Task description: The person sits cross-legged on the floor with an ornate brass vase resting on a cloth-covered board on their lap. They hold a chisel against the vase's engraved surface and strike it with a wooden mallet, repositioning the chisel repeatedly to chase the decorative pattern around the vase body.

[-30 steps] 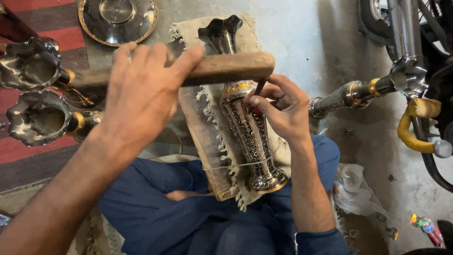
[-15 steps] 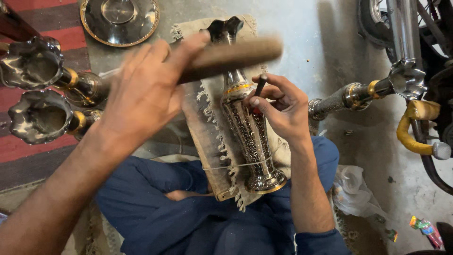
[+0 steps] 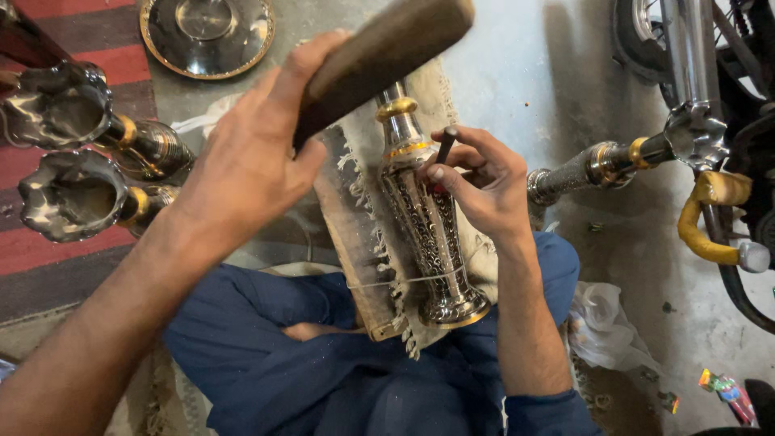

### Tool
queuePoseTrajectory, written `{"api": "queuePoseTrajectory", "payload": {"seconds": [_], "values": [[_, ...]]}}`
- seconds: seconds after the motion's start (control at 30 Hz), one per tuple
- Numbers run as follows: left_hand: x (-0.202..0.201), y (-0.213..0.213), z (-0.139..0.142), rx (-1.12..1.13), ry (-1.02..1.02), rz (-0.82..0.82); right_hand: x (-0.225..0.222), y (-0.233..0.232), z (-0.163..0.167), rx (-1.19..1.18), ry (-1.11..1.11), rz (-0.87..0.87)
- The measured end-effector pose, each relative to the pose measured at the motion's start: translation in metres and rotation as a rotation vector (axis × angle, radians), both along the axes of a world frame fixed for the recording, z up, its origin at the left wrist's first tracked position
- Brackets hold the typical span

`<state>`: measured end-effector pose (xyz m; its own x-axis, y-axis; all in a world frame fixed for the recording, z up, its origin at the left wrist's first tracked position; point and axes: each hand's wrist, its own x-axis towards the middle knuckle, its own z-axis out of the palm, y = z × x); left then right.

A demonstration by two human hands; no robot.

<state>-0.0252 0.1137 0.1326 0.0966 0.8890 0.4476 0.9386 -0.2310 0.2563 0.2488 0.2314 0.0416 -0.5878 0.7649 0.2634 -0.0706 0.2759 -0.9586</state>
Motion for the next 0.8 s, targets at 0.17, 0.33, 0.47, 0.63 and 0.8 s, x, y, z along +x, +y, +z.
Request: {"api": "queuePoseTrajectory", "payload": {"seconds": [0.17, 0.33, 0.47, 0.63, 0.8], "values": [[-0.001, -0.012, -0.016, -0.045, 0.052, 0.094, 0.000, 0.002, -0.002, -0.007, 0.067, 0.003], [0.036, -0.038, -0.049, -0.088, -0.950, 0.046, -0.003, 0.005, 0.010, -0.140, 0.087, 0.038], [0.071, -0.055, -0.099, -0.044, -1.429, -0.034, -0.007, 0.009, 0.028, 0.003, -0.058, 0.130], [0.071, -0.057, -0.113, -0.016, -1.459, -0.090, -0.010, 0.008, 0.038, 0.039, -0.160, 0.155], [0.035, -0.041, -0.080, -0.235, -0.977, 0.184, -0.010, 0.006, 0.032, 0.061, -0.123, 0.130]]}}
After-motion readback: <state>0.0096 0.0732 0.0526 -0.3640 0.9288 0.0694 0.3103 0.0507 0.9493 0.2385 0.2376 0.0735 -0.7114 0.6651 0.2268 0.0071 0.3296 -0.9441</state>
